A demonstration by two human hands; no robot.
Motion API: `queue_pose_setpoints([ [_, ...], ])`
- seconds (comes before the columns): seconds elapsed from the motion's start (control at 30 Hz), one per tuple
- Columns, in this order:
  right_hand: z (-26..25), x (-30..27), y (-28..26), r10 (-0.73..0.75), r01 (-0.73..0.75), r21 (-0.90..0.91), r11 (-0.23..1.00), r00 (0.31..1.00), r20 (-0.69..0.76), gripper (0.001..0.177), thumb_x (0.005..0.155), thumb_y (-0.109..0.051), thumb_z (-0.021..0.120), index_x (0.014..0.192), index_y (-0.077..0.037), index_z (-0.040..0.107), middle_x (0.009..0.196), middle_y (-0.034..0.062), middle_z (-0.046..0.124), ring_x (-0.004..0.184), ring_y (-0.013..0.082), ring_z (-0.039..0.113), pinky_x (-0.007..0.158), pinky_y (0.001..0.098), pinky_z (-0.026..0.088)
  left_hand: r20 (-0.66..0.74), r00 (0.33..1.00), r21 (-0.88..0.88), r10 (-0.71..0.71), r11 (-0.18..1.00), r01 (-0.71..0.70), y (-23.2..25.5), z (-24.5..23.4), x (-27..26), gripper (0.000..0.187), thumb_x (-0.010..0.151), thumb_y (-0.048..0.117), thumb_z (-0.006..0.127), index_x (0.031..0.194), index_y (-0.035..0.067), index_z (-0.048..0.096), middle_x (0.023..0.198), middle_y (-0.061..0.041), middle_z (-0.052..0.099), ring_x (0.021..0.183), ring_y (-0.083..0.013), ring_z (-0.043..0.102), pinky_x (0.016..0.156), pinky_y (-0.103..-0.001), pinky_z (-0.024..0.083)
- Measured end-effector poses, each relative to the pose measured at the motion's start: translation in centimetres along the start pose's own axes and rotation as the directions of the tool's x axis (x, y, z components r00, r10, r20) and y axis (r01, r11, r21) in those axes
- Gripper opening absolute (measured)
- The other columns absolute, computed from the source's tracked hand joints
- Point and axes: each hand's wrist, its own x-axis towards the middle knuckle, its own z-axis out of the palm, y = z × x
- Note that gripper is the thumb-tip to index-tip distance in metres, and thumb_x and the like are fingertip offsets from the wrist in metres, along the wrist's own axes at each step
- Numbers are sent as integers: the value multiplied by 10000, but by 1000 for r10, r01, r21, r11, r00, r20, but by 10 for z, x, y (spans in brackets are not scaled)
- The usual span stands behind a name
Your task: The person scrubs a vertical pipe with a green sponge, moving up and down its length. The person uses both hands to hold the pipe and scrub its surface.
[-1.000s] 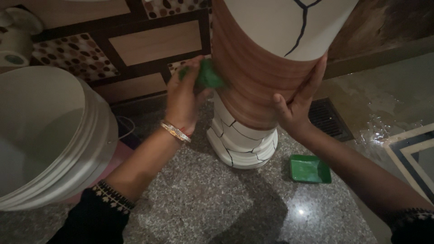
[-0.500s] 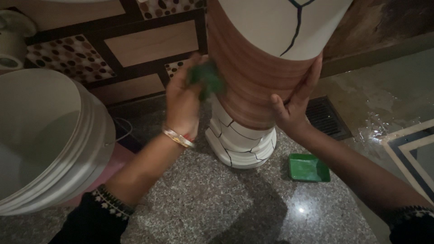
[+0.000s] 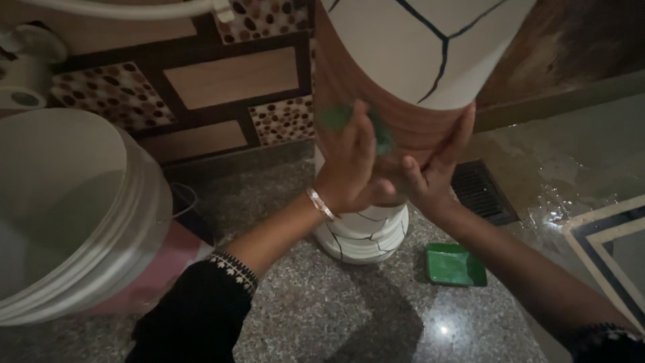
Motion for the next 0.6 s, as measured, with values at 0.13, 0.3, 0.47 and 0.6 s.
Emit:
queue_pose_setpoints([
  [0.13, 2, 0, 1, -18, 17, -58, 998, 999, -30, 1012, 1080, -457, 604, 1704, -133, -123, 1751, 112, -61, 1607, 227, 50, 1325, 381, 129, -169, 950, 5, -261, 964, 266, 21, -7, 7, 697, 1177, 528, 280, 1689, 59, 223, 1534, -189, 299, 1454, -342, 352, 1275, -442, 305],
  [0.3, 4, 0, 0, -23, 23, -20, 1000, 999, -27, 1000, 1088, -455, 593, 1704, -134, -127, 1753, 107, -53, 1606, 228, 61, 1325, 383, 139, -222, 893, -223, -391, 912, 344, 33, -26, 29, 632, 1148, 457, 218, 1591, 42, 396, 1271, -83, 484, 1234, -256, 481, 1188, -405, 357],
  [0.47, 3, 2, 1, -39, 39, -32, 999, 999, -17, 987, 1093, -455, 580, 1702, -147, -134, 1754, 102, -57, 1610, 236, 66, 1335, 396, 154, -231, 776, -336, -586, 797, 502, 26, -35, 42, 464, 1141, 359, 386, 1476, 59, 501, 1358, -100, 526, 1242, -250, 580, 1139, -404, 470],
  [0.6, 4, 1, 1, -30, 29, -69, 997, 999, -27, 986, 1085, -444, 584, 1699, -148, -129, 1750, 110, -62, 1609, 247, 52, 1332, 408, 132, -325, 759, -217, -565, 825, 522, 28, -17, 40, 435, 1157, 356, 404, 1458, 44, 426, 1412, -152, 471, 1339, -288, 525, 1195, -437, 430],
])
